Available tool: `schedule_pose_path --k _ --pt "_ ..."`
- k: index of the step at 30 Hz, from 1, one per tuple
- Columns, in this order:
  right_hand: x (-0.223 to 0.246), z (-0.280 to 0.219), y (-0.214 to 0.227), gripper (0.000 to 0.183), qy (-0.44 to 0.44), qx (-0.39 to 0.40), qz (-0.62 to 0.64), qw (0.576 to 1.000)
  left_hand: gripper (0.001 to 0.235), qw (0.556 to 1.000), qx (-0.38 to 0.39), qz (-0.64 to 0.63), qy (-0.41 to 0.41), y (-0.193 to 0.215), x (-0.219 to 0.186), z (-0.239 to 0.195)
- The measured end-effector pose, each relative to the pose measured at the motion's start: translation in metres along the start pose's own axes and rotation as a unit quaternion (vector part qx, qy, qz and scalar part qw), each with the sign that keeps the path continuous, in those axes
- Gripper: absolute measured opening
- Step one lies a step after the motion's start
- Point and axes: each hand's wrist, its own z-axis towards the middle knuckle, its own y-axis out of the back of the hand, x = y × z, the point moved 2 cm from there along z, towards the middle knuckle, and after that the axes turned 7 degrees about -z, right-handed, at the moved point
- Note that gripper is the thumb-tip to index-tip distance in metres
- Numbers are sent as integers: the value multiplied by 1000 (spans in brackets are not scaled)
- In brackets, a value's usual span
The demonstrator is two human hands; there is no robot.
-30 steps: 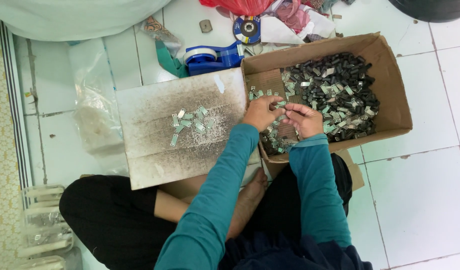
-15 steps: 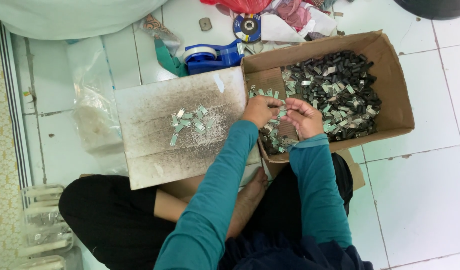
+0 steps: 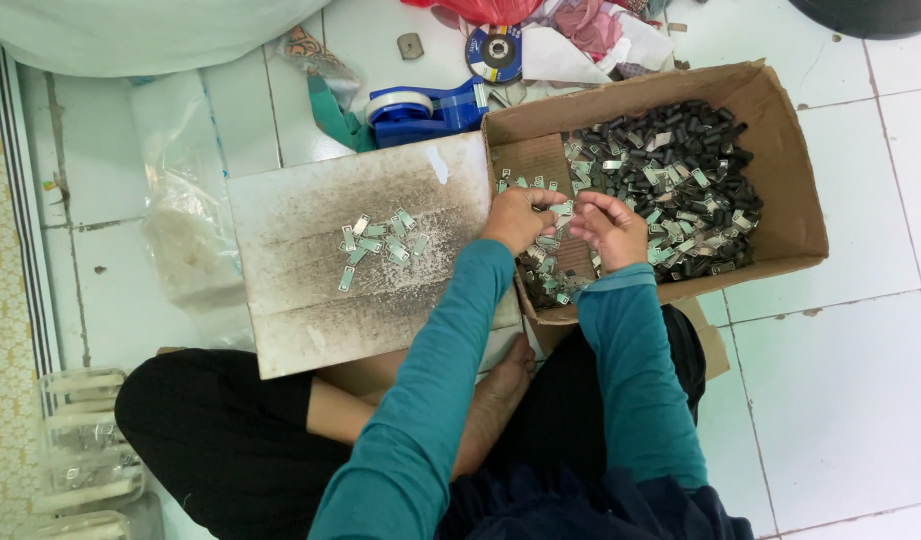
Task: Packaging small metal components by picking them from a bulk container and placing them into individual plastic bags.
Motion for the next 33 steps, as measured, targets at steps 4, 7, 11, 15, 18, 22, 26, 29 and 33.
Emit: schedule_pose_path --k 4,7,11,15,18,22,26,29,33 --pt "-35 19 12 24 -13 -28 -194 981 33 1000 -9 0 4 2 -12 -15" --pt "-71 39 2 20 80 18 -566 820 33 1000 -7 -24 -11 2 -1 -6" --pt "-81 36 -19 37 14 125 -742 659 34 999 -4 -39 -11 2 14 5" --pt "-137 60 -4 43 -26 177 -753 633 34 998 -9 -58 -11 2 6 0" --pt "-52 20 -33 35 19 187 -732 655 35 997 -10 -71 -9 2 8 -1" --pt "-70 32 -12 34 -21 110 -648 754 34 998 -14 -60 -17 3 6 -7" --pt "-47 21 -4 16 13 27 -464 886 33 993 -27 -108 -49 5 -2 -18" --pt "-6 -10 -8 20 3 13 -286 958 34 987 -30 -147 -61 7 4 -17" --pt "3 -26 1 34 12 2 -8 1000 37 976 -24 -202 -82 9 16 -12"
